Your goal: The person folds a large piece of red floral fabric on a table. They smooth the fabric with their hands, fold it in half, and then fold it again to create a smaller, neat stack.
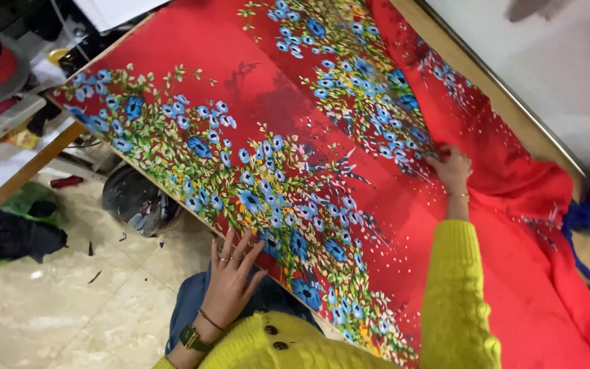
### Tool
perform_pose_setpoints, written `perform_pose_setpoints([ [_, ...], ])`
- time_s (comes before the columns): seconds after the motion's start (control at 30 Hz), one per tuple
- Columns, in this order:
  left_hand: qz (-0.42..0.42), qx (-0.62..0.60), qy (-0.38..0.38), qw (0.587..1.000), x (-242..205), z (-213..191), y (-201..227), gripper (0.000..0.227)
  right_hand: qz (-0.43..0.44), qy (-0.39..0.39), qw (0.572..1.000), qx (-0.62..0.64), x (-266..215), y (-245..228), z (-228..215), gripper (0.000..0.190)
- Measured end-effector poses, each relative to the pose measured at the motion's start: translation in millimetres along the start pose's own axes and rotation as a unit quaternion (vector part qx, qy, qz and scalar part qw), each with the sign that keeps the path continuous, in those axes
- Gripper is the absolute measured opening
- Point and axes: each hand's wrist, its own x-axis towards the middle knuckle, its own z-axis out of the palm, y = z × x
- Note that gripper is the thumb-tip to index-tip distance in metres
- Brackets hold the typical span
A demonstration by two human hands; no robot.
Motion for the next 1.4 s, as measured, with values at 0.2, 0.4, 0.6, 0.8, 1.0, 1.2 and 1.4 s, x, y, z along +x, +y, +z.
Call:
perform_pose_setpoints([
  [0.2, -0.003, 0.014, -0.001, 1.000, -4.0, 13.7, 6.3, 0.059, -0.205, 0.058, 0.975, 0.060, 7.1, -1.6, -8.2, 0.023],
  [0.4, 0.010, -0.018, 0.016, 1.000, 6.6, 10.1, 8.9, 0.057, -0.131, 0.101, 0.978, 0.131, -51.3, -50.2, -40.1, 0.026],
  [0.6, 0.058, -0.134, 0.060, 0.988, 40.7, -14.0, -4.4, 0.050, -0.059, 0.049, 0.879, 0.471, -157.4, -110.7, -36.4, 0.029],
  [0.8, 0.070, -0.359, 0.039, 0.930, 101.3, -56.5, -30.5, 0.055, 0.027, -0.052, 0.950, 0.307, -304.6, -290.3, -20.4, 0.031],
  [1.0, 0.085, -0.510, -0.026, 0.856, 158.3, -126.4, -57.0, 0.064, -0.032, -0.097, 0.826, 0.554, -346.9, -399.0, 115.0, 0.020],
  [1.2, 0.011, -0.356, 0.056, 0.933, 151.1, -145.2, -130.7, 0.027, -0.210, -0.171, 0.799, 0.536, -351.9, -491.3, 96.7, 0.034],
  [1.4, 0.005, -0.273, 0.026, 0.962, 114.6, -171.1, -192.1, 0.043, -0.187, -0.073, 0.754, 0.625, -334.4, -513.2, 41.9, 0.086],
])
